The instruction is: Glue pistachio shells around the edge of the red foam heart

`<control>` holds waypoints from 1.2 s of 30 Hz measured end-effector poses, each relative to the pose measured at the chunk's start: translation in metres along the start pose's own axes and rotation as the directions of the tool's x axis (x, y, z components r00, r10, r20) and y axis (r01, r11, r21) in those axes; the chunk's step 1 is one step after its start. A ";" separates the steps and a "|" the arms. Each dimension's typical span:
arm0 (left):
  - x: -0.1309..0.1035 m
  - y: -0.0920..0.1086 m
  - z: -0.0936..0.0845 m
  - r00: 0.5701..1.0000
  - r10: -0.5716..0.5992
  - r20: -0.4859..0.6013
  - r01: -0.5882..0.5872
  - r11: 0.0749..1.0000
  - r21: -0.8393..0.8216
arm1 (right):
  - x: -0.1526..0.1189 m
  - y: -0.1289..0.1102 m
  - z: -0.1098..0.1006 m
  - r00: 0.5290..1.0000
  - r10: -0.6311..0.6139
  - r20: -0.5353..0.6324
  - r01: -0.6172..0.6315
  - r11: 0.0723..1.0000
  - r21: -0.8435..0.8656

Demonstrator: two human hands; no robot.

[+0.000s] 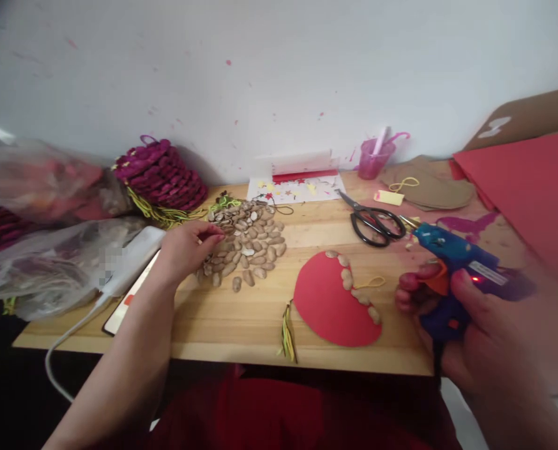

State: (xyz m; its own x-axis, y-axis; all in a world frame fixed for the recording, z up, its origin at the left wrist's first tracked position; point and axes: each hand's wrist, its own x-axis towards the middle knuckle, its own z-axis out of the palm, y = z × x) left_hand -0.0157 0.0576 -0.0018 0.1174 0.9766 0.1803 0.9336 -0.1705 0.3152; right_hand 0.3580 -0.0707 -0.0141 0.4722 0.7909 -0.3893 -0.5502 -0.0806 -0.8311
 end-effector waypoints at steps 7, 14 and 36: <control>0.000 -0.002 0.006 0.999 0.045 -0.024 -0.047 0.997 -0.061 | -0.005 -0.003 0.010 0.997 -0.014 -0.071 0.013 1.000 -0.018; 0.000 -0.002 0.012 0.996 0.085 -0.014 -0.086 0.996 -0.017 | -0.002 -0.002 0.007 0.998 -0.013 -0.067 0.010 0.999 -0.041; -0.001 0.004 0.014 0.998 0.057 -0.008 -0.056 0.997 0.046 | -0.005 -0.004 0.008 0.999 -0.039 -0.021 0.038 0.998 -0.054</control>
State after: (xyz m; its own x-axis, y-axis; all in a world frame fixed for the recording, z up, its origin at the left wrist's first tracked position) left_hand -0.0072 0.0574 -0.0136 0.1675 0.9643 0.2049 0.9402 -0.2188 0.2610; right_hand 0.3525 -0.0689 -0.0053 0.5075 0.7806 -0.3649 -0.4943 -0.0831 -0.8653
